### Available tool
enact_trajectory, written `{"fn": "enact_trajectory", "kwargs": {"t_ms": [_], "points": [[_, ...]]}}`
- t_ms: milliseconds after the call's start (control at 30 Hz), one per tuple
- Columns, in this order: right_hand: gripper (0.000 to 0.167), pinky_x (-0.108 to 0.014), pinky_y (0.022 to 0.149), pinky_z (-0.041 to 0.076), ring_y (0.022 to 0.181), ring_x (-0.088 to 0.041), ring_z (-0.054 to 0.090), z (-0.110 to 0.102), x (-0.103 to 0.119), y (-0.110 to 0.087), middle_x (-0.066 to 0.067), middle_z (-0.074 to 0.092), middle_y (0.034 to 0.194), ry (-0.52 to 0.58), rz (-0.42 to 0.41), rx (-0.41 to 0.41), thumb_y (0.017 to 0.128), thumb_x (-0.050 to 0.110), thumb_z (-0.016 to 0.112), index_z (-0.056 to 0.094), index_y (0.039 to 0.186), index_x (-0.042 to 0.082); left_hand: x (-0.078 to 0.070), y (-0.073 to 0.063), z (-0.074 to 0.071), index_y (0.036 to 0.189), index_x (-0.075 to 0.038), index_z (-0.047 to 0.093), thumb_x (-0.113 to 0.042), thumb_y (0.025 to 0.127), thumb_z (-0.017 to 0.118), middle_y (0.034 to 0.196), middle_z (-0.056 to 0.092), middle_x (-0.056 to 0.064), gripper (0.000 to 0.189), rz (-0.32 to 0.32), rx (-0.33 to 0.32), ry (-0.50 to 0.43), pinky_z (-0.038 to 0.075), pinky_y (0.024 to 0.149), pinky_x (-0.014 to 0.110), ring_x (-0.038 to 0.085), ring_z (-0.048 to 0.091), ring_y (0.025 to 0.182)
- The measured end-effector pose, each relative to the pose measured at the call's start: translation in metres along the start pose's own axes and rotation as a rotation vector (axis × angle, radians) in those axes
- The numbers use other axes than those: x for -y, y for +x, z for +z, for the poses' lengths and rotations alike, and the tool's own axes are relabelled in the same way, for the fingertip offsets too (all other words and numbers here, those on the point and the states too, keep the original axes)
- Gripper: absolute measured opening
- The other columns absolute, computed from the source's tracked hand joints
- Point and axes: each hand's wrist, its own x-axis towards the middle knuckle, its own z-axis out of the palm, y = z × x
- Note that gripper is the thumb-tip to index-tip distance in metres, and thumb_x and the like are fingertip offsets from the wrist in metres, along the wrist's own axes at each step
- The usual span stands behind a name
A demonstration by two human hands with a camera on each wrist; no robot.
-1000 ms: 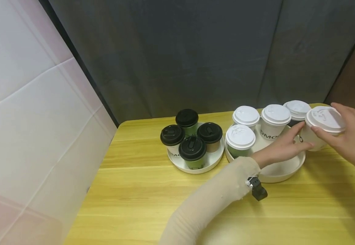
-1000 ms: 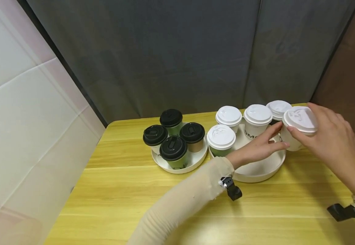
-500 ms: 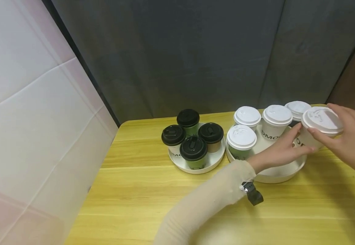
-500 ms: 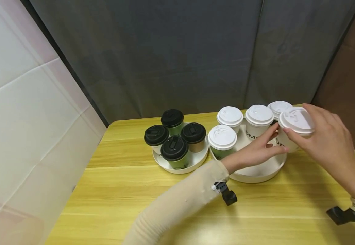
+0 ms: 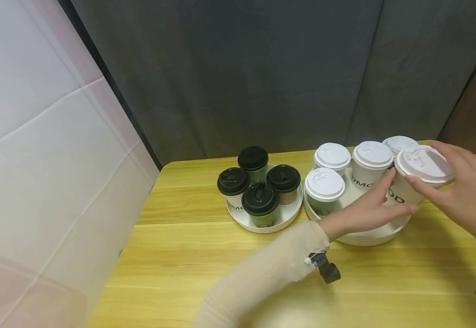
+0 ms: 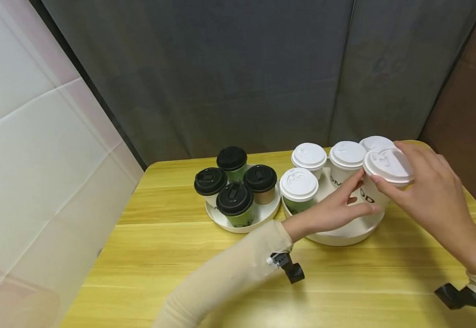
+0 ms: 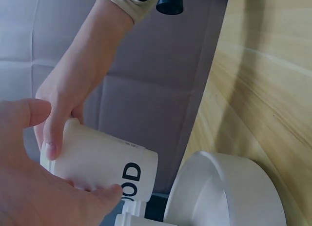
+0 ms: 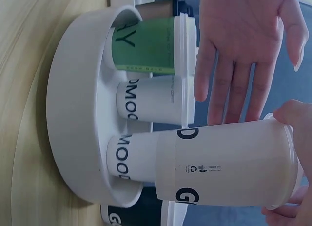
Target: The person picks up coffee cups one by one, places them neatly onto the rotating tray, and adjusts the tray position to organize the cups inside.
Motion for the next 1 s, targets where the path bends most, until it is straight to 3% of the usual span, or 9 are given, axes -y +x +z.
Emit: {"fn": "enact_trajectory", "kwargs": {"t_ms": [233, 433, 567, 700, 767, 1000], "points": [[0.072, -0.056, 0.077, 0.033, 0.11, -0.049, 0.05, 0.0, 0.012, -0.004, -0.023, 0.058, 0.136, 0.024, -0.028, 0.018, 0.077, 0.028, 0.081, 0.054, 0.141, 0.011, -0.002, -0.018, -0.005, 0.159, -0.032, -0.001, -0.029, 0.096, 0.061, 0.165, 0.01, -0.015, 0.088, 0.029, -0.007, 0.051, 0.024, 0.119, 0.016, -0.005, 0.016, 0.148], [0.075, -0.058, 0.074, 0.034, 0.105, -0.049, 0.051, 0.0, 0.021, -0.01, -0.025, 0.059, 0.133, 0.028, -0.048, 0.009, 0.075, 0.028, 0.083, 0.053, 0.141, 0.008, -0.004, -0.032, -0.008, 0.158, -0.035, -0.003, -0.033, 0.095, 0.06, 0.165, 0.009, -0.013, 0.089, 0.018, 0.0, 0.083, 0.028, 0.118, 0.018, -0.003, 0.017, 0.147], [0.077, -0.033, 0.083, 0.039, 0.106, -0.044, 0.054, 0.002, 0.025, -0.013, -0.025, 0.062, 0.128, 0.053, -0.092, -0.027, 0.069, 0.023, 0.086, 0.056, 0.138, 0.008, -0.005, -0.04, -0.009, 0.158, -0.036, -0.004, -0.033, 0.093, 0.061, 0.166, 0.007, -0.012, 0.092, 0.001, 0.008, 0.067, 0.031, 0.116, 0.019, -0.002, 0.018, 0.147], [0.078, -0.01, 0.079, 0.027, 0.102, -0.038, 0.057, 0.003, 0.029, -0.016, -0.023, 0.065, 0.123, 0.067, -0.141, -0.051, 0.063, 0.02, 0.088, 0.059, 0.134, 0.006, -0.004, -0.048, -0.009, 0.158, -0.035, -0.004, -0.033, 0.092, 0.063, 0.166, 0.006, -0.01, 0.094, 0.003, 0.005, 0.057, 0.031, 0.117, 0.021, 0.0, 0.016, 0.149], [0.078, -0.014, 0.079, 0.029, 0.103, -0.04, 0.057, 0.004, 0.031, -0.018, -0.023, 0.065, 0.124, 0.061, -0.152, -0.052, 0.062, 0.02, 0.089, 0.06, 0.133, 0.007, -0.004, -0.052, -0.009, 0.158, -0.033, -0.004, -0.034, 0.092, 0.064, 0.167, 0.004, -0.01, 0.095, 0.003, 0.004, 0.057, 0.031, 0.117, 0.023, 0.002, 0.014, 0.15], [0.08, -0.006, 0.088, 0.023, 0.109, -0.042, 0.057, 0.009, 0.037, -0.026, -0.023, 0.064, 0.126, 0.077, -0.153, -0.028, 0.06, 0.018, 0.089, 0.06, 0.134, 0.009, 0.001, -0.066, -0.007, 0.158, -0.03, -0.008, -0.036, 0.092, 0.064, 0.167, -0.003, -0.006, 0.098, -0.029, 0.011, 0.064, 0.032, 0.117, 0.025, 0.008, 0.014, 0.153]]}}
